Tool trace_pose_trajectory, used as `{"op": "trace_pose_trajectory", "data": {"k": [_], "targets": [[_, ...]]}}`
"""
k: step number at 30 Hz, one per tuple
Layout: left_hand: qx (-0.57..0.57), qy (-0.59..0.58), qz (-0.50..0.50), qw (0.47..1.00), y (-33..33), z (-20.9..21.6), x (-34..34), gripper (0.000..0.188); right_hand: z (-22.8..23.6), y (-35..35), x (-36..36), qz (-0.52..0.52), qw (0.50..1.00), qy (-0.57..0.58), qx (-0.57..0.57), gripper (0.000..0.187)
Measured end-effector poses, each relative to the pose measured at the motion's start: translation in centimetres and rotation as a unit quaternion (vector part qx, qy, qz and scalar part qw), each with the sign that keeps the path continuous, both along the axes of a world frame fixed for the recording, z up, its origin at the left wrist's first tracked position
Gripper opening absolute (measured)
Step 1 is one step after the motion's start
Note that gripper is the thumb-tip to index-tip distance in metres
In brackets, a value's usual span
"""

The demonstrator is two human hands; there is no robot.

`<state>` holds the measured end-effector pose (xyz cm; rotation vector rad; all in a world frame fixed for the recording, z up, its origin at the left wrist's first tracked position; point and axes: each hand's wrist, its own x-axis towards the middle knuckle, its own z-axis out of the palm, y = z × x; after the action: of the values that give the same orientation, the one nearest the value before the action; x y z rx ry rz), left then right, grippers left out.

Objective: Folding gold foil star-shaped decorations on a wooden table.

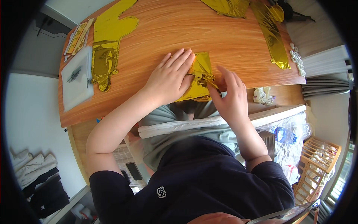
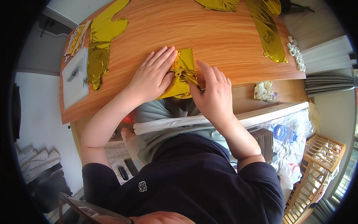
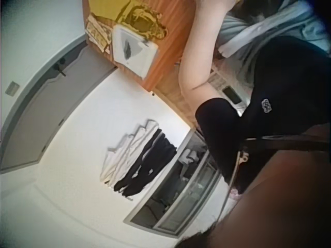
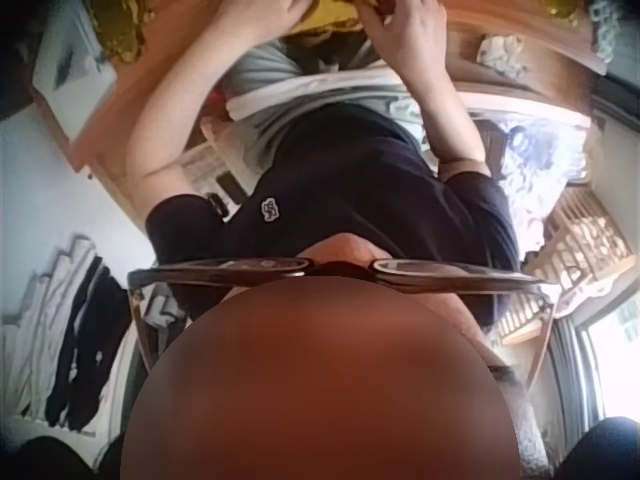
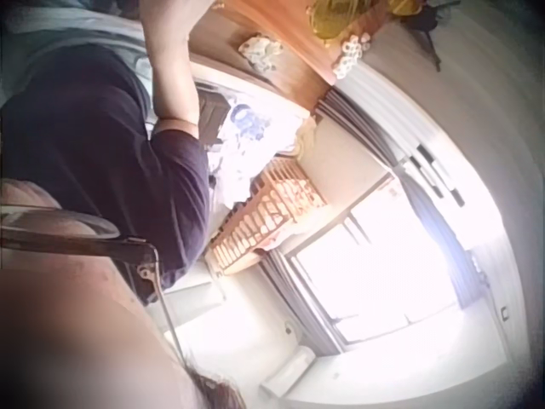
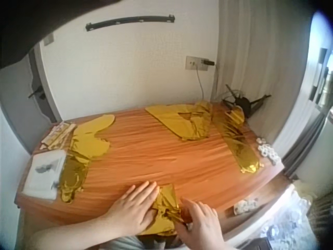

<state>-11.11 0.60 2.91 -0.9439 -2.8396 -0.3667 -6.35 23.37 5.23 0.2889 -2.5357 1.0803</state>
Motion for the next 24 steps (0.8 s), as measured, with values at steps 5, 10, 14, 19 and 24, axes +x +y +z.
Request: {"op": "trace_pose_trajectory", "data": {"k": [5, 10, 14, 19, 24], "targets": [[0.008, 0.001, -0.001, 1.0, -0.2, -0.2, 0.0, 0.063, -0.8, 0.8, -0.3, 0.069, 0.99, 0.038, 0.119, 0.027], [0.015, 0.002, -0.009, 1.0, -0.1, -0.2, -0.1, 0.064, -0.7, 0.6, -0.5, 0.068, 0.996, -0.045, -0.028, 0.021], [0.013, 0.0, -0.002, 1.0, -0.2, -0.1, 0.1, 0.065, 0.5, 0.5, -0.9, 0.089, 0.988, -0.124, -0.034, 0.023], [0.011, -0.006, 0.006, 1.0, 0.0, -0.1, 0.1, 0.066, 1.2, 0.5, -1.2, 0.076, 0.95, -0.245, -0.179, 0.019], [0.018, 0.0, 0.001, 1.0, 0.0, -0.4, 0.0, 0.067, 0.6, 1.7, -2.4, 0.131, 0.905, -0.303, -0.269, 0.019]]}}
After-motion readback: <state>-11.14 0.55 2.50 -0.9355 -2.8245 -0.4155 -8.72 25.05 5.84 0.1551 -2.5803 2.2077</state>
